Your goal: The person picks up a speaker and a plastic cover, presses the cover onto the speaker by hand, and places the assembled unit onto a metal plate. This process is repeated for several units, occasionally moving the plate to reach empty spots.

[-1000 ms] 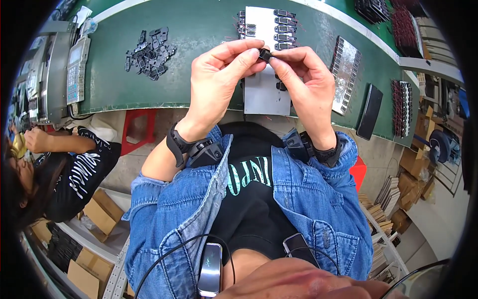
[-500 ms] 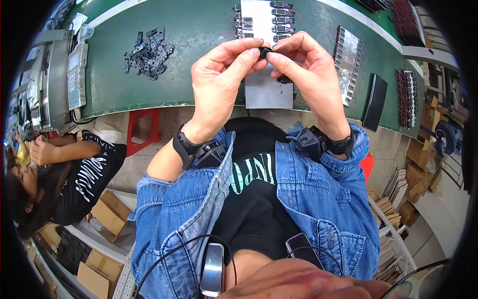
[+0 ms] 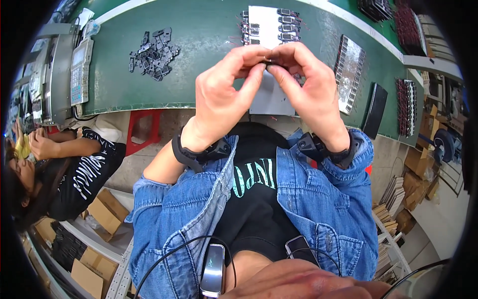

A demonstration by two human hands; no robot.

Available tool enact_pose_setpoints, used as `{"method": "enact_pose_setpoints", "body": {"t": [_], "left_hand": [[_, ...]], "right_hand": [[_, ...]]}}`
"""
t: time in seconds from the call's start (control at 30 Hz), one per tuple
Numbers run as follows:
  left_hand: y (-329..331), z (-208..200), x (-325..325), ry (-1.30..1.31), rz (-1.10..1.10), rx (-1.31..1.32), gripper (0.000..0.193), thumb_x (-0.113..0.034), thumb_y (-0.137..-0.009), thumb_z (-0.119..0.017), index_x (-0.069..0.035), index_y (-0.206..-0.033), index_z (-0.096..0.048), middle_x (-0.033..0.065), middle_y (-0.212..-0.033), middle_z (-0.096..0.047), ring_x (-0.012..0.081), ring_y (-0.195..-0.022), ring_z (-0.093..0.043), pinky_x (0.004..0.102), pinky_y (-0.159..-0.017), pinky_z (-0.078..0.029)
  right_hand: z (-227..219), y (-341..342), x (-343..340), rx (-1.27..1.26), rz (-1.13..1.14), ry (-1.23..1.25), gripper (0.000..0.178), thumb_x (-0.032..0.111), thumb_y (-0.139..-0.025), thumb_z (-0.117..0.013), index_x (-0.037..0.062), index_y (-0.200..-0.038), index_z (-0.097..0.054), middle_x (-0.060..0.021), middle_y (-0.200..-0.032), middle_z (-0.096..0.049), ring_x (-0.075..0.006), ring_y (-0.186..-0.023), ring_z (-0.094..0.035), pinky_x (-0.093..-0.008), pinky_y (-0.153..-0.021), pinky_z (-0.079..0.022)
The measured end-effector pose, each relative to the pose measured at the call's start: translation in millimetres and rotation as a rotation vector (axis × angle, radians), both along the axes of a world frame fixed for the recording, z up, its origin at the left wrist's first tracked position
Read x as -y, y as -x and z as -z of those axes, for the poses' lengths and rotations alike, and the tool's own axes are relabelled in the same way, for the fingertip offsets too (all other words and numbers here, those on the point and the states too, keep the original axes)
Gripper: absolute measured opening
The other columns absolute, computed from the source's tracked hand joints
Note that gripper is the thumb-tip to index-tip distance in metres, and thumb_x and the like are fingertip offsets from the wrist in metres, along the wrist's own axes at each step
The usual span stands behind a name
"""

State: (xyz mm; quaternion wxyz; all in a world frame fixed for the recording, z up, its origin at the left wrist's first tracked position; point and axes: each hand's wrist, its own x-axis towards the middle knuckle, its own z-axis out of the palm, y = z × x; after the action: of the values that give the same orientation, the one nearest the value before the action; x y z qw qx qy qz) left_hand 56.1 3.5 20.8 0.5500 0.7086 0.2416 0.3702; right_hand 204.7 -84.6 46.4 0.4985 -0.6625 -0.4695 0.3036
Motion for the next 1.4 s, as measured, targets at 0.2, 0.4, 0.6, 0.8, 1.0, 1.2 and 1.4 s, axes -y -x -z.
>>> {"method": "enact_pose_setpoints", "body": {"t": [0.2, 0.4, 0.6, 0.8, 1.0, 1.2, 1.4], "left_hand": [[-3, -15, -39, -0.232, 0.009, -0.199, 0.025, -0.005, -0.088, -0.07, -0.005, -0.114, -0.069, 0.0101, -0.105, -0.074, 0.0196, -0.096, -0.074, 0.0305, -0.081, -0.058], [1, -16, -92, -0.439, -0.14, -0.102, 0.022, -0.006, -0.093, -0.067, -0.002, -0.115, -0.069, 0.0083, -0.116, -0.072, 0.0147, -0.103, -0.068, 0.0265, -0.089, -0.053], [44, 20, -107, -0.27, -0.242, -0.103, 0.019, -0.009, -0.091, -0.069, -0.004, -0.109, -0.073, 0.0099, -0.115, -0.072, 0.0174, -0.104, -0.069, 0.0294, -0.089, -0.053], [74, 33, -107, -0.173, -0.368, -0.062, 0.016, -0.009, -0.093, -0.067, -0.004, -0.106, -0.074, 0.0082, -0.117, -0.071, 0.0147, -0.104, -0.066, 0.0273, -0.091, -0.051], [107, 42, -113, -0.172, -0.493, -0.163, 0.014, -0.009, -0.093, -0.066, -0.005, -0.103, -0.075, 0.0078, -0.111, -0.074, 0.0174, -0.103, -0.067, 0.0284, -0.091, -0.051], [108, 52, -118, -0.602, -0.524, -0.495, 0.012, -0.016, -0.089, -0.071, -0.007, -0.095, -0.076, 0.0074, -0.1, -0.074, 0.0261, -0.099, -0.067, 0.0356, -0.087, -0.053], [103, 71, -112, -0.783, -0.509, -0.679, 0.014, -0.021, -0.084, -0.075, -0.008, -0.088, -0.075, 0.0056, -0.091, -0.072, 0.0265, -0.096, -0.063, 0.0389, -0.082, -0.052]], "right_hand": [[-11, -34, -34, 0.331, -0.22, 0.001, 0.017, 0.005, -0.09, -0.067, 0.0005, -0.107, -0.068, -0.0065, -0.1, -0.071, -0.011, -0.088, -0.067, -0.0258, -0.081, -0.053], [3, -67, -96, 0.387, -0.134, 0.145, 0.014, 0.01, -0.086, -0.07, 0.001, -0.096, -0.071, -0.0113, -0.093, -0.07, -0.017, -0.086, -0.068, -0.0298, -0.077, -0.052], [8, -47, -107, 0.463, -0.055, 0.214, 0.011, 0.011, -0.084, -0.07, 0.0017, -0.088, -0.074, -0.0143, -0.09, -0.07, -0.0224, -0.085, -0.069, -0.0333, -0.076, -0.052], [17, -61, -101, 0.767, -0.062, -0.037, 0.018, 0.013, -0.085, -0.07, 0.0052, -0.101, -0.075, -0.0171, -0.099, -0.071, -0.0278, -0.095, -0.067, -0.0369, -0.083, -0.051], [12, -61, -94, 0.94, -0.229, -0.104, 0.016, 0.01, -0.088, -0.07, 0.0035, -0.103, -0.071, -0.0079, -0.092, -0.068, -0.024, -0.086, -0.063, -0.0342, -0.079, -0.051], [23, -60, -94, 1.011, -0.377, -0.152, 0.014, 0.01, -0.087, -0.07, 0.0033, -0.099, -0.07, -0.0094, -0.091, -0.065, -0.03, -0.089, -0.061, -0.0381, -0.081, -0.049], [28, -61, -99, 0.983, -0.418, -0.119, 0.015, 0.009, -0.087, -0.069, 0.0017, -0.1, -0.065, -0.0115, -0.092, -0.065, -0.0302, -0.092, -0.061, -0.0385, -0.081, -0.049]]}}
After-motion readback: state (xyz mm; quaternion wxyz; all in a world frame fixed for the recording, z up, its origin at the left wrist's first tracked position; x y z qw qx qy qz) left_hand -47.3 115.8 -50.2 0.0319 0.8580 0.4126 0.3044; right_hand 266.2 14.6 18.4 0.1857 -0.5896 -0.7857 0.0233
